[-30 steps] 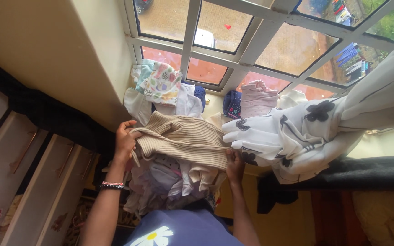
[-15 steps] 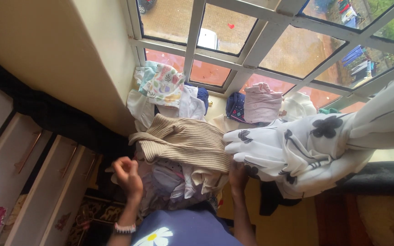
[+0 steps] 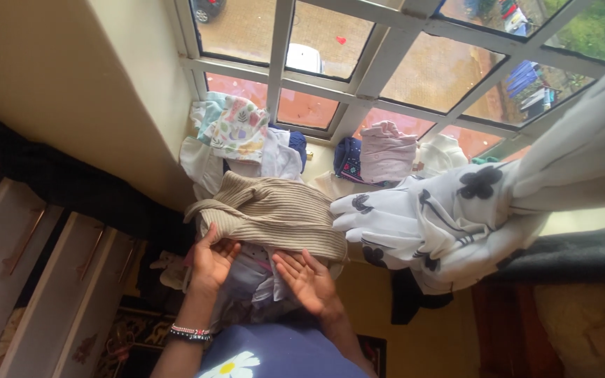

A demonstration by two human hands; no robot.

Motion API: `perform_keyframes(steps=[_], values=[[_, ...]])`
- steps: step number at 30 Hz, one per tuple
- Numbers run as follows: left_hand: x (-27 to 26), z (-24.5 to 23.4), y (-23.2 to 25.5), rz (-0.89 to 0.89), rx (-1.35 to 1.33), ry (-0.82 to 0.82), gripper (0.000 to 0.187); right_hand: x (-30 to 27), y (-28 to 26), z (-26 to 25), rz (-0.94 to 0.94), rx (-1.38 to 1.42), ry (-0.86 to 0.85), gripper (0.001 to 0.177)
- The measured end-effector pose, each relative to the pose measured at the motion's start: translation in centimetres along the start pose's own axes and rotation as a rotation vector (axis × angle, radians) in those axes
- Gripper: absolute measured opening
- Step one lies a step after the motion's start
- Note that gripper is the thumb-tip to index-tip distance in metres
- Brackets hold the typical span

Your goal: Folding various items of clothing from a pile on a windowsill ledge.

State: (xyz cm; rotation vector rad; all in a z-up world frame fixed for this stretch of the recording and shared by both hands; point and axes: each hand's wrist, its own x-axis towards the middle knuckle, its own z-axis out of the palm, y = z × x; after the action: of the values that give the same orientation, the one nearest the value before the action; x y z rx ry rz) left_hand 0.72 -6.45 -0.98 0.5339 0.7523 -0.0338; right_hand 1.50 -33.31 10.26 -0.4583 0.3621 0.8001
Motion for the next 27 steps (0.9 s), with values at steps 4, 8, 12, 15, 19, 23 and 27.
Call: perform_keyframes(steps=[4, 8, 12, 15, 19, 23, 27], values=[[-1.3, 1.6, 0.4, 0.094, -0.355, -0.018, 0.045, 1.7, 0.9, 0.4, -0.134, 0.255, 0.183, 0.048], [-3.6, 2.6, 1.2, 0.273, -0.454, -0.205, 0.047, 5.4, -1.1, -6.8, -0.292, 0.338, 0.187, 0.033], [-3.8, 0.2, 1.2, 0.262, -0.513, -0.156, 0.046, 7.1, -5.5, -15.3, -0.494, 0.307, 0.208, 0.031], [-3.0, -0.9, 0.7, 0.242, -0.532, -0.132, 0.045, 6.1, -7.8, -16.6, -0.596, 0.235, 0.262, 0.034], [-2.6, -1.1, -0.7, 0.126, -0.539, -0.190, 0.046, 5.0, -8.2, -18.2, -0.657, 0.175, 0.331, 0.041], [-3.0, -0.1, -0.9, 0.194, -0.540, -0.286, 0.056, 1.5, -6.7, -10.6, -0.476, 0.222, 0.332, 0.052], [-3.4, 0.0, -0.7, 0.147, -0.497, -0.256, 0.054, 3.6, -6.6, -16.1, -0.453, 0.058, 0.328, 0.044]])
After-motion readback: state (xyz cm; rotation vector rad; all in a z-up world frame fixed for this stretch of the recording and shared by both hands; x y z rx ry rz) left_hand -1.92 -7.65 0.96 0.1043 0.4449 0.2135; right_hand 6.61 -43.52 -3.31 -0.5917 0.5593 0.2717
